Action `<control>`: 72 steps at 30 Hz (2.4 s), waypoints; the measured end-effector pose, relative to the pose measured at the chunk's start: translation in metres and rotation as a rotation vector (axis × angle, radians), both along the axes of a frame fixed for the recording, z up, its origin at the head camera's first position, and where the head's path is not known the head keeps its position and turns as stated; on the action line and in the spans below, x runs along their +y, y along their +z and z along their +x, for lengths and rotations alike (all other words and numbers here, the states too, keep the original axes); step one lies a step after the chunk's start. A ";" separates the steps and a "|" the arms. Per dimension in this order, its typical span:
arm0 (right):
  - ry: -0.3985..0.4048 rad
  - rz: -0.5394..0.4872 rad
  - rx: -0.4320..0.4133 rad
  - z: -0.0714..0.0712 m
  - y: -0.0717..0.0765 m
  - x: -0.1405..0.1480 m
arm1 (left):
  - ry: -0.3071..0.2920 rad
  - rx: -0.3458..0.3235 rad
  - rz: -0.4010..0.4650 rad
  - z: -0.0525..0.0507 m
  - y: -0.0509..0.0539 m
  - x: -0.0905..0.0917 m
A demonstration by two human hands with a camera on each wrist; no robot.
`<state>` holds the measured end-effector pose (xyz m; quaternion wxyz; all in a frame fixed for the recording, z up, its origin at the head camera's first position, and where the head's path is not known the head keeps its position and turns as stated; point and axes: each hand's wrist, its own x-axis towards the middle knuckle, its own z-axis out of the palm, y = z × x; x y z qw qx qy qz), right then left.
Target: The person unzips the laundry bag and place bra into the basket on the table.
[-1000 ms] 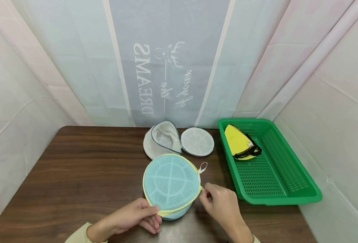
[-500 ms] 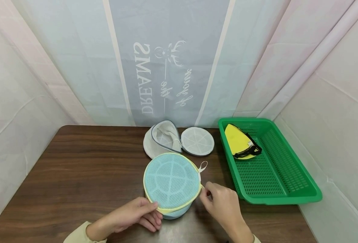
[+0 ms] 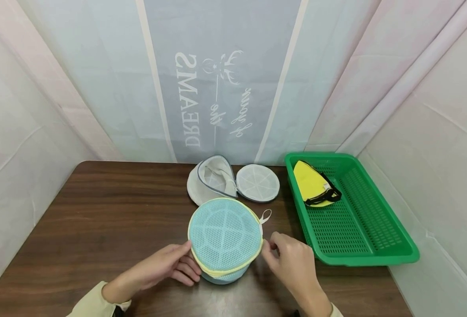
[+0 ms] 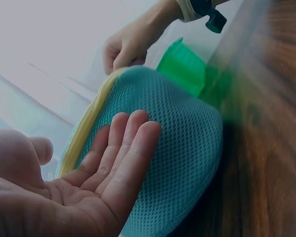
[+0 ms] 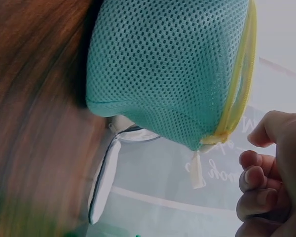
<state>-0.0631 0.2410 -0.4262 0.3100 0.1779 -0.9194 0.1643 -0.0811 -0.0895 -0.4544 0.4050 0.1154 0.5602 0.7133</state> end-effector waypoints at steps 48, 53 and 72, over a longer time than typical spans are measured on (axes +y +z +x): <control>0.305 0.227 -0.149 0.005 0.009 -0.112 | 0.040 0.065 0.066 -0.012 -0.008 -0.002; 0.284 0.218 -0.158 0.005 0.007 -0.112 | 0.040 0.072 0.070 -0.012 -0.010 -0.002; 0.282 0.365 -0.119 0.010 0.006 -0.116 | 0.031 0.057 0.110 -0.010 -0.013 -0.001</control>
